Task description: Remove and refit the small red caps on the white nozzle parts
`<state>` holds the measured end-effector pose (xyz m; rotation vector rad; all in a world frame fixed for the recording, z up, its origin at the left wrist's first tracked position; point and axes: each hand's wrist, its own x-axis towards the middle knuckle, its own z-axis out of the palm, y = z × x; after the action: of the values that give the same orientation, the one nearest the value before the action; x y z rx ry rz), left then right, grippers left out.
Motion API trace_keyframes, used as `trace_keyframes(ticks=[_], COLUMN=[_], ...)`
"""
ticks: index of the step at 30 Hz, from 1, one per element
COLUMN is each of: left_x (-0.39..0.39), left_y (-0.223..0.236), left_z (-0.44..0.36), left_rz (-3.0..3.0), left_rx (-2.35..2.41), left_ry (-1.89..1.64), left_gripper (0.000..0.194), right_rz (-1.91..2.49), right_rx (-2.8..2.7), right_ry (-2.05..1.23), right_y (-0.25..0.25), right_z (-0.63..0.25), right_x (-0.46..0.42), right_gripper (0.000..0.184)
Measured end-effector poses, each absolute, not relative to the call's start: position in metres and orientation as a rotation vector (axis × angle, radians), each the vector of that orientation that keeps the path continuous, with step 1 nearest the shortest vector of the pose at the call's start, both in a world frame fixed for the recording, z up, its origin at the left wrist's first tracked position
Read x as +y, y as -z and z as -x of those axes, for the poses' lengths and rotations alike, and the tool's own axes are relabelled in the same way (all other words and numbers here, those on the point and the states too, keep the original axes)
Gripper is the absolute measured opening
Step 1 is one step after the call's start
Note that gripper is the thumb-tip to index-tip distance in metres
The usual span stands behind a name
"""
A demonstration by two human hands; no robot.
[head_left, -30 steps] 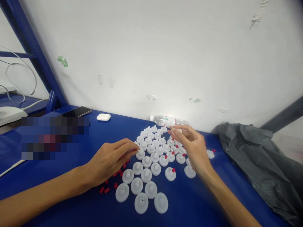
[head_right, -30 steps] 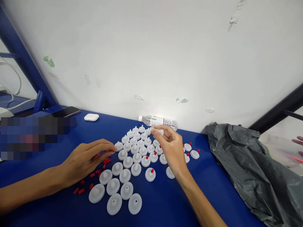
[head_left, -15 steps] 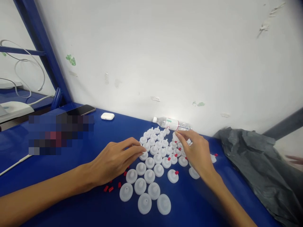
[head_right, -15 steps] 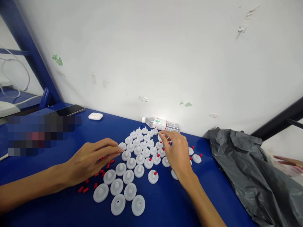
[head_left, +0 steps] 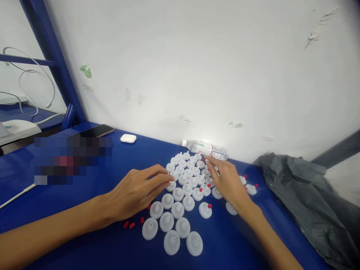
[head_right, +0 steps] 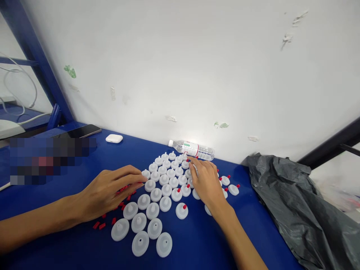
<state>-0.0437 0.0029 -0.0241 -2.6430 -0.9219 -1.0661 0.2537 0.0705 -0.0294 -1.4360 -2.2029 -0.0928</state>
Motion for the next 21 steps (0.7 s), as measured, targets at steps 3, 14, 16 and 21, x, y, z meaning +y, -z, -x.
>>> trace_keyframes(ticks=[3, 14, 16, 21], left_x=[0.002, 0.014, 0.018, 0.019], left_y=[0.025, 0.025, 0.027, 0.030], left_z=[0.044, 0.047, 0.050, 0.053], left_rz=[2.645, 2.616, 2.609, 2.606], left_rx=[-0.941, -0.957, -0.988, -1.009], left_ry=[1.056, 1.112, 1.101, 1.098], left_gripper=[0.019, 0.016, 0.018, 0.020], right_rz=[1.416, 1.432, 1.421, 1.414], right_rx=[-2.206, -2.509, -2.512, -2.395], right_ry=[0.117, 0.157, 0.172, 0.253], right_y=[0.028, 0.011, 0.007, -0.010], right_z=[-0.253, -0.240, -0.235, -0.240], right_x=[0.067, 0.111, 0.118, 0.111], right_gripper=[0.038, 0.045, 0.046, 0.039])
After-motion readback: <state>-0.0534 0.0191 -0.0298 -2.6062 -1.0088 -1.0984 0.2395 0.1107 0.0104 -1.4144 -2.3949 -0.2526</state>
